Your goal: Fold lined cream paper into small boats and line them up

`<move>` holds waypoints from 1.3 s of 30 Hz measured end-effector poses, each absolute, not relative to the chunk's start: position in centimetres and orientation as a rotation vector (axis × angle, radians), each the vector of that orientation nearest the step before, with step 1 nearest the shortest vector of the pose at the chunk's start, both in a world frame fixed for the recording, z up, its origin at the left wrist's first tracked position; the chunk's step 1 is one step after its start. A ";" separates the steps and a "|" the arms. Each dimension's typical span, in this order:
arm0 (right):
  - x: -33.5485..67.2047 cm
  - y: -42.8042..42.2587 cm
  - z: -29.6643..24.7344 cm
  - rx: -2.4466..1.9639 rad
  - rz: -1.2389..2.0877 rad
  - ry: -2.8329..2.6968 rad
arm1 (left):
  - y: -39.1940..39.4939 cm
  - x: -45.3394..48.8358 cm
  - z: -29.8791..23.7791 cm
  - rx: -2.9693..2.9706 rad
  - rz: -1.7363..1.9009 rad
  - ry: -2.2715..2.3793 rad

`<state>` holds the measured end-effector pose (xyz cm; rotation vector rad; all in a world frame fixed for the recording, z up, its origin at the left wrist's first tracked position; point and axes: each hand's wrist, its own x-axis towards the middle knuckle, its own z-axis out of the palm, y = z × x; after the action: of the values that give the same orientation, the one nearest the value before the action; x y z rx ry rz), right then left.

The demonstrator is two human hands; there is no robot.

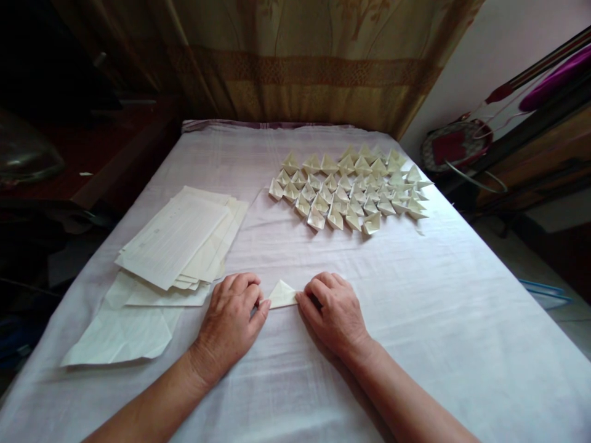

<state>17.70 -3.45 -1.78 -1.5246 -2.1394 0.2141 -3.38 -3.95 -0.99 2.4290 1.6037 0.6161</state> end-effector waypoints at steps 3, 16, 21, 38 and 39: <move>17.6 -3.4 -1.7 -1.531 0.208 -2.134 | -3.9 -3.4 -1.0 2.423 0.624 1.611; 17.8 -3.6 -2.3 -1.533 0.303 -2.080 | -4.0 -3.5 -1.2 2.402 0.637 1.628; 18.0 -3.5 -2.2 -1.482 0.334 -2.125 | -3.9 -3.6 -1.2 2.380 0.628 1.603; 16.8 -4.1 -1.5 -1.718 0.260 -2.034 | -3.7 -3.7 -1.2 2.427 0.607 1.573; 17.3 -4.1 -1.6 -1.714 0.272 -2.014 | -3.7 -3.7 -1.3 2.425 0.607 1.571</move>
<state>17.26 -4.07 -1.59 -1.7143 -2.0141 0.2720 -3.69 -3.73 -1.25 2.4249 1.5712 0.6069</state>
